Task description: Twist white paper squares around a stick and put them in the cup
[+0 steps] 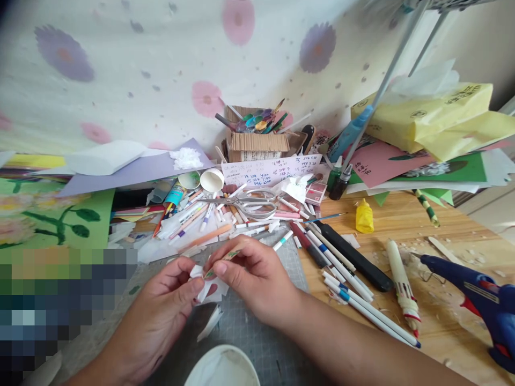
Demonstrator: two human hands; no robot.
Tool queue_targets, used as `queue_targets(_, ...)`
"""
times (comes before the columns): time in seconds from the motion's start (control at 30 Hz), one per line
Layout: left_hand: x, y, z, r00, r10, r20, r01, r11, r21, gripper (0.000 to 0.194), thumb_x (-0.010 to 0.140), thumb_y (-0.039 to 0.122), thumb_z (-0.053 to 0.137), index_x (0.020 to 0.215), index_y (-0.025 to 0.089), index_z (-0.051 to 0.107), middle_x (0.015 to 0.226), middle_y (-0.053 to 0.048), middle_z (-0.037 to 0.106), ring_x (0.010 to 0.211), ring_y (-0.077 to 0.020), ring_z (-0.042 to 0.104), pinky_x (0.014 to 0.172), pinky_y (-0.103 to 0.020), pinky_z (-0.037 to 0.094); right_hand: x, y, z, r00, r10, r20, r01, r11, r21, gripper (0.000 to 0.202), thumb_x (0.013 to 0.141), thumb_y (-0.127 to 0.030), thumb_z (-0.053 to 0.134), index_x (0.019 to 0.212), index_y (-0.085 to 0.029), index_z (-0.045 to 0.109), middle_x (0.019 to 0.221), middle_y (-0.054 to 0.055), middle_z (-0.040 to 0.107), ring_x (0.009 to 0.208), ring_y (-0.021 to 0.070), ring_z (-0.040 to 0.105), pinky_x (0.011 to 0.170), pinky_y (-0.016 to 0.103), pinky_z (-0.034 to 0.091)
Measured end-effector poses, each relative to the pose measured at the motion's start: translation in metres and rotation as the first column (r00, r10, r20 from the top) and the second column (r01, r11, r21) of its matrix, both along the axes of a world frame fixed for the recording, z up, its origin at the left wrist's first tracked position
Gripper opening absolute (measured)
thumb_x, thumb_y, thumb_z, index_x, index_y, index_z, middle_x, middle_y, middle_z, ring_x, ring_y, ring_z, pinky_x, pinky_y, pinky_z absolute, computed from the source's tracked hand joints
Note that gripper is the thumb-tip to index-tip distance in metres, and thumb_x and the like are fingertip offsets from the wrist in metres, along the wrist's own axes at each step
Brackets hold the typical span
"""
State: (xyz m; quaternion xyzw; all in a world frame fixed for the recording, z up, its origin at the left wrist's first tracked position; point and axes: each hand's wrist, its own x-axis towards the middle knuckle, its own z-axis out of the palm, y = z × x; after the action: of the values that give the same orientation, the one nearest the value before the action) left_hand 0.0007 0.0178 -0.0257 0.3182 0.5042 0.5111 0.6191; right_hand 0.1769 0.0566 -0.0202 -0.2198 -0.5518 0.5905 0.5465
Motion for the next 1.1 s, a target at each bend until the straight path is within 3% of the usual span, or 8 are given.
queue_targets(0.1, -0.003, 0.003, 0.008, 0.999, 0.019, -0.03, -0.018, 0.999, 0.037, 0.028, 0.067, 0.032, 0.092, 0.069, 0.02, 0.067, 0.065, 0.004, 0.065, 0.065, -0.0144, 0.056, 0.064, -0.024, 0.047, 0.013, -0.001, 0.026, 0.999, -0.041, 0.012, 0.04, 0.996, 0.08, 0.018, 0.094, -0.038, 0.074, 0.084, -0.024, 0.07, 0.082, 0.001, 0.069, 0.076, 0.0172, 0.067, 0.072, 0.03, 0.056)
queue_targets(0.13, -0.004, 0.005, 0.011, 0.998, 0.034, -0.044, -0.032, 0.998, 0.047, 0.028, 0.068, 0.032, 0.091, 0.069, 0.02, 0.066, 0.064, 0.004, 0.064, 0.065, -0.0142, 0.055, 0.063, -0.024, 0.046, 0.018, -0.002, 0.037, 0.99, 0.034, 0.136, -0.052, 0.99, 0.132, 0.018, 0.096, -0.035, 0.072, 0.083, -0.024, 0.069, 0.081, 0.002, 0.068, 0.079, 0.0177, 0.067, 0.074, 0.03, 0.057)
queue_targets(0.23, -0.009, 0.009, 0.016, 0.995, 0.009, -0.1, -0.003, 0.998, 0.058, 0.025, 0.073, 0.032, 0.088, 0.071, 0.02, 0.066, 0.065, 0.005, 0.062, 0.065, -0.014, 0.053, 0.063, -0.023, 0.045, 0.03, -0.006, 0.063, 0.755, 0.314, 0.575, -0.513, 0.83, 0.221, 0.025, 0.097, -0.025, 0.068, 0.073, -0.021, 0.064, 0.094, 0.008, 0.073, 0.087, 0.0185, 0.072, 0.081, 0.03, 0.059)
queue_targets(0.4, -0.016, 0.017, 0.011, 0.984, -0.071, -0.165, 0.067, 0.997, -0.03, 0.023, 0.078, 0.031, 0.082, 0.072, 0.02, 0.063, 0.065, 0.004, 0.064, 0.065, -0.0145, 0.054, 0.063, -0.024, 0.045, 0.026, -0.012, 0.055, 0.537, 0.259, 0.803, -0.681, 0.695, 0.232, 0.022, 0.091, -0.008, 0.069, 0.073, -0.02, 0.064, 0.099, 0.007, 0.08, 0.087, 0.0166, 0.075, 0.076, 0.022, 0.056)
queue_targets(0.5, -0.02, 0.019, 0.009, 0.985, -0.052, -0.167, 0.054, 0.999, 0.007, 0.022, 0.079, 0.033, 0.081, 0.074, 0.02, 0.064, 0.066, 0.003, 0.065, 0.065, -0.0151, 0.055, 0.063, -0.025, 0.045, 0.018, -0.012, 0.047, 0.54, 0.199, 0.818, -0.65, 0.715, 0.256, 0.021, 0.09, -0.006, 0.068, 0.074, -0.019, 0.066, 0.084, 0.006, 0.08, 0.078, 0.0178, 0.074, 0.069, 0.024, 0.055)
queue_targets(0.67, -0.028, 0.017, 0.011, 0.973, 0.044, -0.225, -0.013, 0.99, 0.138, 0.018, 0.08, 0.032, 0.081, 0.074, 0.02, 0.068, 0.066, 0.004, 0.063, 0.065, -0.0149, 0.056, 0.061, -0.023, 0.044, 0.003, -0.004, 0.047, 0.663, 0.031, 0.748, -0.459, 0.807, 0.373, 0.019, 0.096, -0.01, 0.059, 0.082, -0.019, 0.069, 0.096, 0.012, 0.079, 0.083, 0.0207, 0.075, 0.072, 0.027, 0.056)
queue_targets(0.93, -0.039, 0.033, 0.005, 0.961, 0.006, -0.275, 0.03, 0.991, 0.127, 0.021, 0.077, 0.035, 0.082, 0.074, 0.02, 0.068, 0.065, 0.003, 0.067, 0.062, -0.0156, 0.058, 0.059, -0.024, 0.045, -0.012, 0.002, 0.024, 0.595, -0.309, 0.742, -0.275, 0.789, 0.55, 0.017, 0.097, -0.012, 0.057, 0.087, -0.017, 0.07, 0.094, 0.014, 0.079, 0.081, 0.0246, 0.074, 0.072, 0.033, 0.057)
queue_targets(1.1, -0.046, 0.053, -0.001, 0.949, -0.045, -0.312, 0.085, 0.989, 0.118, 0.023, 0.076, 0.034, 0.082, 0.074, 0.02, 0.065, 0.062, 0.003, 0.067, 0.057, -0.0149, 0.058, 0.056, -0.023, 0.044, -0.013, -0.001, 0.028, 0.608, -0.316, 0.728, -0.187, 0.834, 0.519, 0.016, 0.094, -0.011, 0.058, 0.084, -0.017, 0.069, 0.089, 0.012, 0.078, 0.08, 0.0238, 0.072, 0.072, 0.033, 0.056)
